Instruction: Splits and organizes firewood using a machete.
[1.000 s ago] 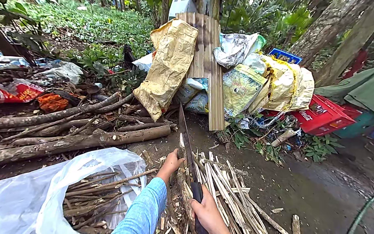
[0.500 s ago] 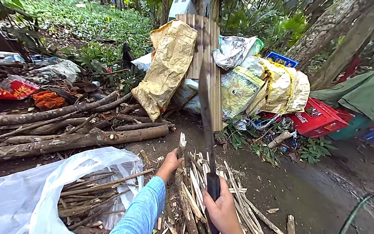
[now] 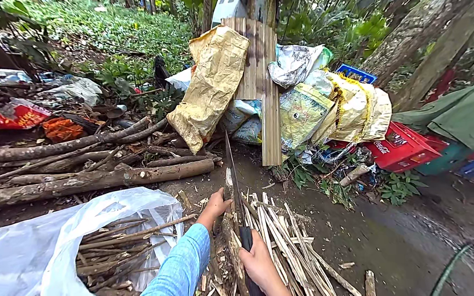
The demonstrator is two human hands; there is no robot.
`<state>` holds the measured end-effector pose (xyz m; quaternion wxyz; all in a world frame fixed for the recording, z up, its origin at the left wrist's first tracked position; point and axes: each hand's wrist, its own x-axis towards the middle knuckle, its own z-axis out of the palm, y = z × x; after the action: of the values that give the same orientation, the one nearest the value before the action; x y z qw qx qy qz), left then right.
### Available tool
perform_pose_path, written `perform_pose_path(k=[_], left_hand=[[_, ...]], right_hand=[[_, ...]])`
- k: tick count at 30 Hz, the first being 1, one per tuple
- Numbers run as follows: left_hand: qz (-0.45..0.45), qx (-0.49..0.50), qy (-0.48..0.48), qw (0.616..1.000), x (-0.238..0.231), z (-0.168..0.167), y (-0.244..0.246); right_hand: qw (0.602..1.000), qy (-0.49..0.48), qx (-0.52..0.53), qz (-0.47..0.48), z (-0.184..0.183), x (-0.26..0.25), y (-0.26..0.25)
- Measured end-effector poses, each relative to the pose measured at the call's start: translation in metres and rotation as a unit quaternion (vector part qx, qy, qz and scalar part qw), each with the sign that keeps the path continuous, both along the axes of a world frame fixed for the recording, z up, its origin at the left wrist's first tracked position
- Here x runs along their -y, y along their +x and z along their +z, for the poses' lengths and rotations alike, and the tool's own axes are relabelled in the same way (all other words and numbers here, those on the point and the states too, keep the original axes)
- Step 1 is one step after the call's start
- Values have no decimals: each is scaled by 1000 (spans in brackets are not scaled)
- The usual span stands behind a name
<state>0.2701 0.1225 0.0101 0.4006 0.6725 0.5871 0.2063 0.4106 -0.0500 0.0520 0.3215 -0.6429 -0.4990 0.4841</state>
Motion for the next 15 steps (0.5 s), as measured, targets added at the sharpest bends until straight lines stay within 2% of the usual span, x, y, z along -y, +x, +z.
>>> perform_pose_path(k=[3,6,8,10,11,12,13,15], left_hand=[[-7,0,2,1000,0,-1,0],[-12,-2,4,1000,0,0,2],[-16,-5,6,1000,-1,-1,5],[-20,-12,3,1000,-1,0,8],[-22,-17,0,1000,-1,0,10],[-25,-20,-1,1000,-1,0,11],[-27,-19,2,999,-2,0,12],[-33,-12,2,999,-2,0,10]], right_hand=[[989,-10,-144,-20,23,7,0],[979,-24,-200,-24,33,8,8],[992,0,-121,-20,24,8,10],[998,15,57,-13,8,7,7],[994,20,107,-16,0,9,4],[993,33,111,-26,-8,10,1],[995,52,69,-40,-14,11,0],[993,56,-91,-55,-9,15,0]])
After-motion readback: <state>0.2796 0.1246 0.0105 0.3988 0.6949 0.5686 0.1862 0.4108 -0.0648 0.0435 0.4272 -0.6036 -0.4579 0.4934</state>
